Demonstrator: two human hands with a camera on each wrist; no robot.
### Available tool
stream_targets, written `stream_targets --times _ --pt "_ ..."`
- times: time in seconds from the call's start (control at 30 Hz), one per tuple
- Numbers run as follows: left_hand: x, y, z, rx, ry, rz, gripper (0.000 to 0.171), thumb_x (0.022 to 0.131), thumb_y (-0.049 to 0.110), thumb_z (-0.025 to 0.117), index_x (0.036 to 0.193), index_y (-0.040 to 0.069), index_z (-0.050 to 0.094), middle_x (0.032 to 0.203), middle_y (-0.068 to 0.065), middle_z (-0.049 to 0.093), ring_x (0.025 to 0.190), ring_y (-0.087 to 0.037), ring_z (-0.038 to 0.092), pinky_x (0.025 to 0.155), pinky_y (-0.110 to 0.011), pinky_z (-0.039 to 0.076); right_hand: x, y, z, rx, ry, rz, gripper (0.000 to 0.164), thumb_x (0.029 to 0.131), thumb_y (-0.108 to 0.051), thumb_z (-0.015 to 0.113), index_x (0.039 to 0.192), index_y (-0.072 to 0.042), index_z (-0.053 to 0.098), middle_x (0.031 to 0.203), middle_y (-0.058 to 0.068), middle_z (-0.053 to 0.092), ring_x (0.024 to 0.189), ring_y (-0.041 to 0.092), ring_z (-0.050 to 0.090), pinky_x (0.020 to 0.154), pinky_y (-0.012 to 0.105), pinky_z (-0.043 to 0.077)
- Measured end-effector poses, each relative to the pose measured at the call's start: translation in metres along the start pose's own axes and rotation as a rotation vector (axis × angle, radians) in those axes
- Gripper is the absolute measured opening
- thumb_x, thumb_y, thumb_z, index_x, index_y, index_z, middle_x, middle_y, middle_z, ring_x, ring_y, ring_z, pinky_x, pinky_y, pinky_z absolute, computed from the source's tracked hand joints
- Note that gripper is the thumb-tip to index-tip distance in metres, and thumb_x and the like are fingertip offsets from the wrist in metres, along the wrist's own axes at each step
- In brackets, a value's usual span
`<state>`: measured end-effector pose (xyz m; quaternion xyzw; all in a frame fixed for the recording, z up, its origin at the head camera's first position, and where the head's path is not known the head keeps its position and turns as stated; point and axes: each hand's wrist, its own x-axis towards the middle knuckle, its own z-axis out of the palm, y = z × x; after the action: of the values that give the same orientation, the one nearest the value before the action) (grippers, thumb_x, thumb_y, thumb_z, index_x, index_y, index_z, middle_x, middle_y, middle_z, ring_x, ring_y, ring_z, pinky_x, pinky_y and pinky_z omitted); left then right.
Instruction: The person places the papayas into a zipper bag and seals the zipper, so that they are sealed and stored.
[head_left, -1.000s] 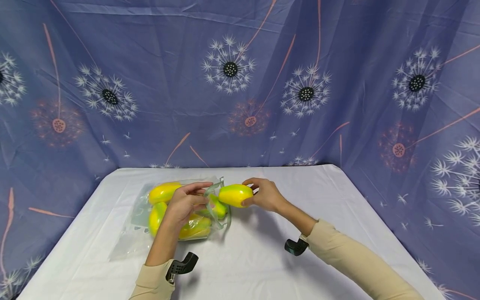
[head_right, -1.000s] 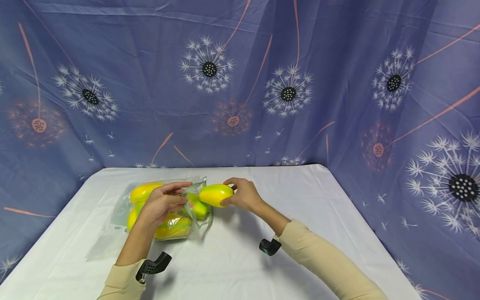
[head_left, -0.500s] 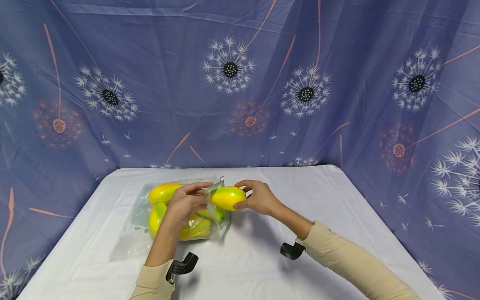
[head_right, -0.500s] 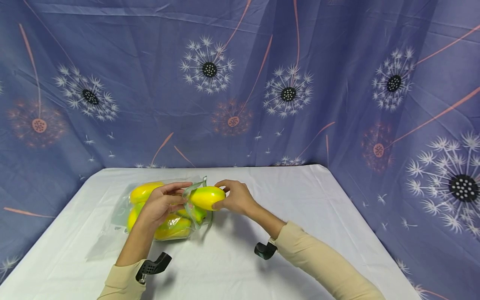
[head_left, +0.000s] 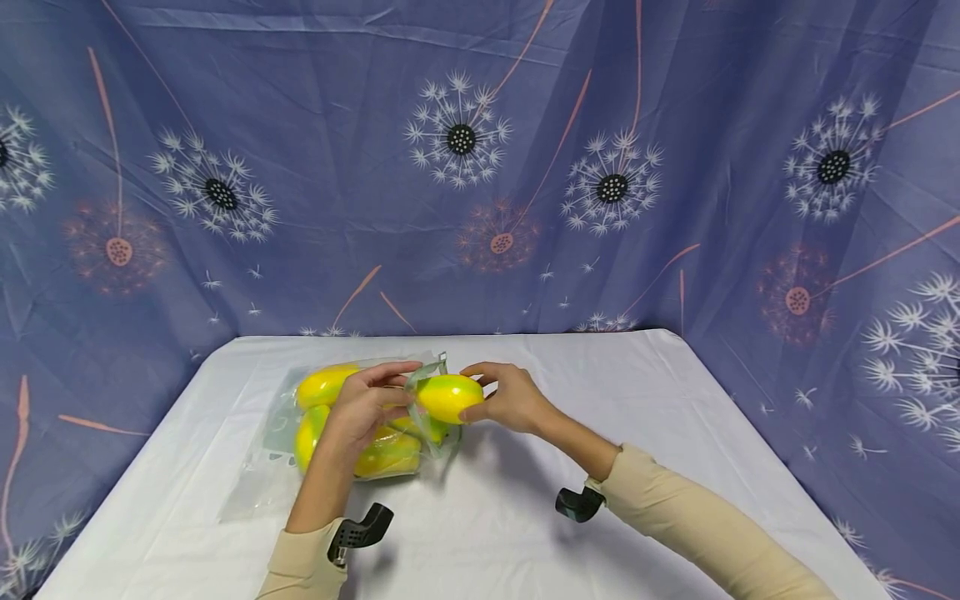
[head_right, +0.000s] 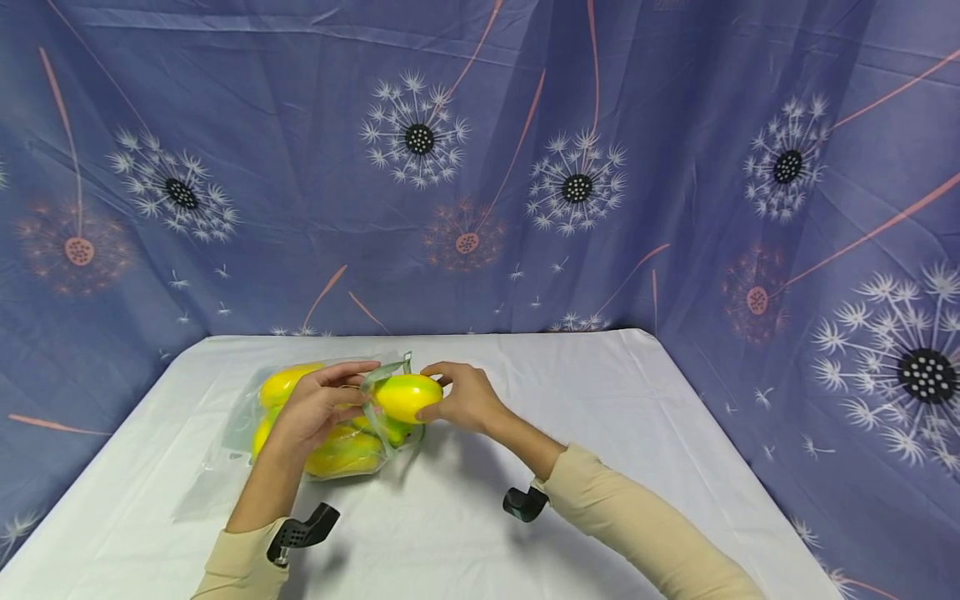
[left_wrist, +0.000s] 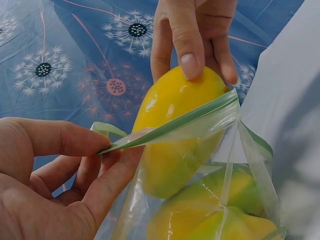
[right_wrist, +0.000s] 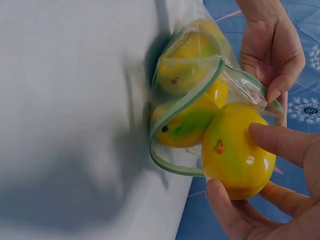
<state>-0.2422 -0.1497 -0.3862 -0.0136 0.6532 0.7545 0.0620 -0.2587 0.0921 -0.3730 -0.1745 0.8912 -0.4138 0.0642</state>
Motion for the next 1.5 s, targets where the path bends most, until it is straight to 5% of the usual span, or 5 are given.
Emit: stream_targets --times 0.77,1.5 --pt "-0.005 0.01 -0.004 0.027 -0.006 0.046 0.052 0.085 -0.009 0.066 0.136 -0.002 0.062 0.109 -0.005 0.056 0.095 -0.018 0.059 0.079 -0.032 0.063 0.003 -0.015 0.014 0.063 -0.07 -0.043 0.063 0.08 -0.022 0.084 0.139 -0.017 0.063 0.131 0.01 0.066 0.095 0.025 0.073 0.079 0.032 0.061" --pt "-0.006 0.01 -0.002 -0.001 -0.013 0.052 0.051 0.085 -0.01 0.066 0.136 -0.003 0.063 0.103 -0.003 0.055 0.089 -0.016 0.057 0.072 -0.027 0.06 0.013 -0.016 0.026 0.104 0.059 -0.015 0.051 0.079 -0.024 0.085 0.126 -0.013 0.068 0.121 0.01 0.07 0.101 0.029 0.07 0.08 0.036 0.061"
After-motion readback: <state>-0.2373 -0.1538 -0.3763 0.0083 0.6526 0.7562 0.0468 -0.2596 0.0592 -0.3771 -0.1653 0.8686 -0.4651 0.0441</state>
